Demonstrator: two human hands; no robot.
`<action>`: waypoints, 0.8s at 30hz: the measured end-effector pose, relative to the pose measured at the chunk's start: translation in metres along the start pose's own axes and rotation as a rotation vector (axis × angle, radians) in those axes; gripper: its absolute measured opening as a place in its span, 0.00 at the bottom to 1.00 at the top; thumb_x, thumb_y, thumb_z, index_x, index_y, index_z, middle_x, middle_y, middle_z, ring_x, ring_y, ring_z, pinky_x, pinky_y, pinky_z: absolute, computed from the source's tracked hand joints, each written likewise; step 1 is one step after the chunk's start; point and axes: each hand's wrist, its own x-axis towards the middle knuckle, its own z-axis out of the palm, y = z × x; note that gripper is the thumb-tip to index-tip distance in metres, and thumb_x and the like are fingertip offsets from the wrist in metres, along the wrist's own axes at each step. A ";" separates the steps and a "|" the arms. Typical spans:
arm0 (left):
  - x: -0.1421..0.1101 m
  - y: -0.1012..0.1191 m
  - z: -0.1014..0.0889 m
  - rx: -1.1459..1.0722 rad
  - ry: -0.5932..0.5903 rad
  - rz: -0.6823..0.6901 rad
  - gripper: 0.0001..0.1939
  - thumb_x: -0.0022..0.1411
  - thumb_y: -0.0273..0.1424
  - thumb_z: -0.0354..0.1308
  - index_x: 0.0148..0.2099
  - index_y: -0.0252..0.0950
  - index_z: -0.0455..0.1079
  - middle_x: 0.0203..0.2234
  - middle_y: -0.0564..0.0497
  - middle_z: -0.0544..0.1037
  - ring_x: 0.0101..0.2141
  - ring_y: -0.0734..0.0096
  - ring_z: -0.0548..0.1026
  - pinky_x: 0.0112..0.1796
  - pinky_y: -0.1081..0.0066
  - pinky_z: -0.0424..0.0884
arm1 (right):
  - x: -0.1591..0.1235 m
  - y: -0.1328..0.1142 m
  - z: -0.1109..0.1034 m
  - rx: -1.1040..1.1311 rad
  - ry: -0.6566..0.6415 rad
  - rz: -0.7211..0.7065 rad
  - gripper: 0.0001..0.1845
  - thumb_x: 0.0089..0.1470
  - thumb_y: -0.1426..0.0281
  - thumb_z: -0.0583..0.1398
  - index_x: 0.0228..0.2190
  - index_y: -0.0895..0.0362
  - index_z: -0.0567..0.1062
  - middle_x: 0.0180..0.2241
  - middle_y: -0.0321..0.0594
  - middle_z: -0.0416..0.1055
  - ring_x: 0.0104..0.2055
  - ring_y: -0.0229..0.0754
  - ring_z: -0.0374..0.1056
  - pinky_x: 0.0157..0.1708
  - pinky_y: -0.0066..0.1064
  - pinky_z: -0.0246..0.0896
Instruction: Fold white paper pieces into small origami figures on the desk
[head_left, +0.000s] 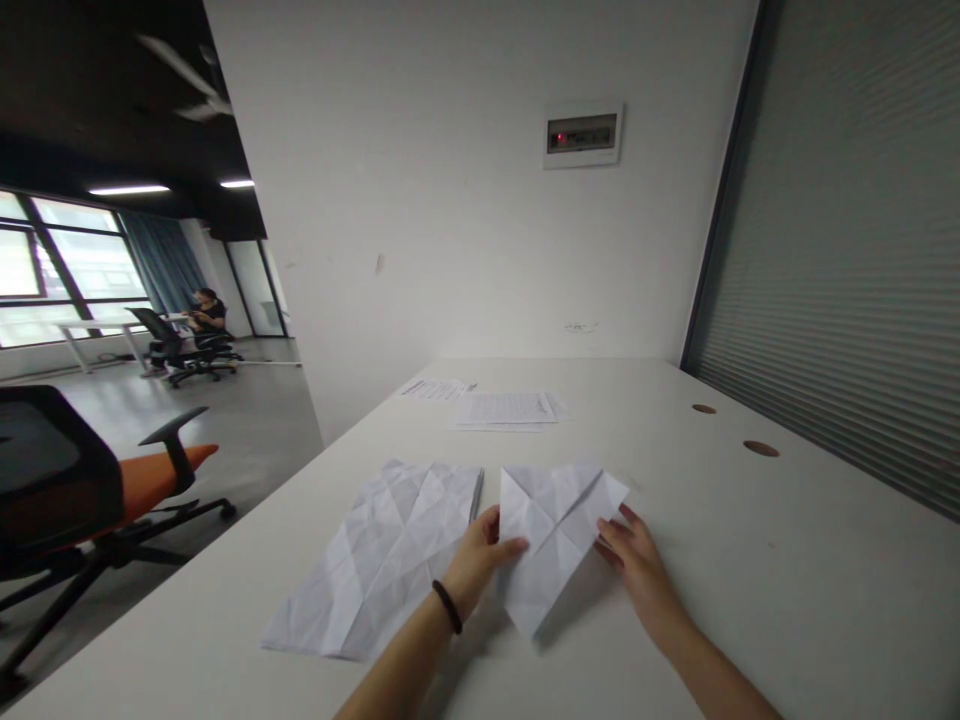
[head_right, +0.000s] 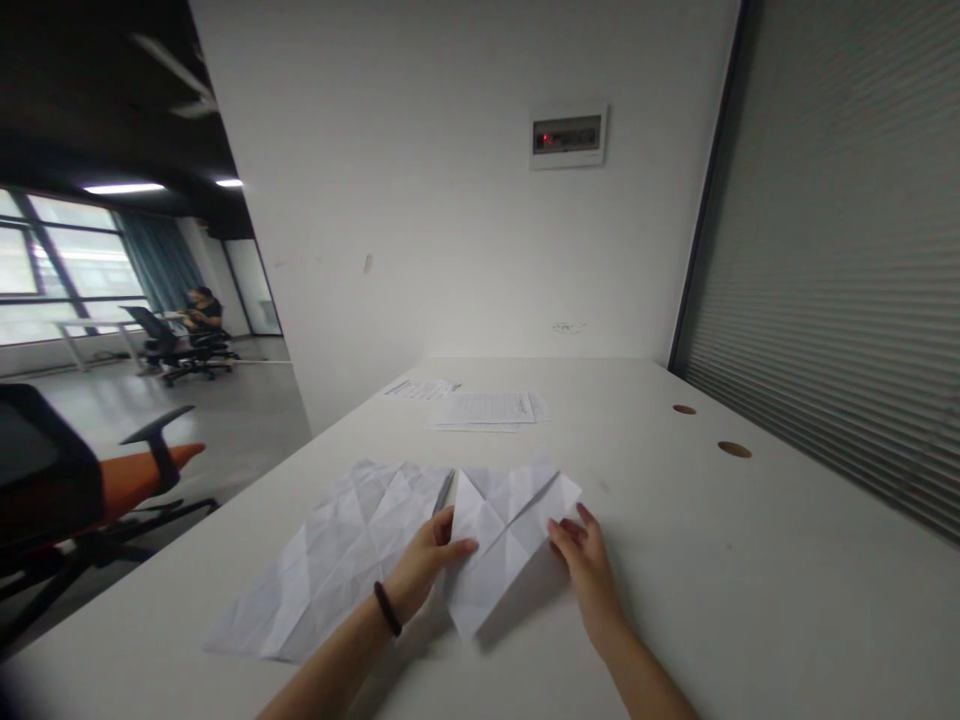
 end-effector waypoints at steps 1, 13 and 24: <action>0.000 -0.001 0.005 -0.066 -0.008 0.017 0.22 0.41 0.32 0.65 0.41 0.32 0.67 0.36 0.47 0.74 0.39 0.59 0.70 0.39 0.65 0.65 | -0.006 -0.003 0.005 0.096 -0.101 0.090 0.28 0.35 0.58 0.64 0.39 0.54 0.65 0.32 0.37 0.72 0.35 0.45 0.69 0.36 0.36 0.64; -0.006 -0.010 0.014 0.289 0.084 0.101 0.24 0.48 0.35 0.60 0.47 0.35 0.60 0.36 0.47 0.71 0.34 0.67 0.71 0.32 0.71 0.67 | -0.021 -0.016 0.007 -0.380 0.057 -0.178 0.20 0.39 0.57 0.60 0.28 0.61 0.71 0.28 0.46 0.75 0.32 0.50 0.70 0.32 0.36 0.64; -0.015 0.014 0.005 0.694 0.234 0.536 0.17 0.57 0.33 0.52 0.50 0.38 0.58 0.43 0.45 0.66 0.44 0.63 0.65 0.41 0.63 0.64 | -0.024 -0.026 0.001 -1.205 -0.230 -0.833 0.25 0.43 0.83 0.50 0.40 0.49 0.70 0.35 0.39 0.68 0.40 0.41 0.63 0.41 0.32 0.60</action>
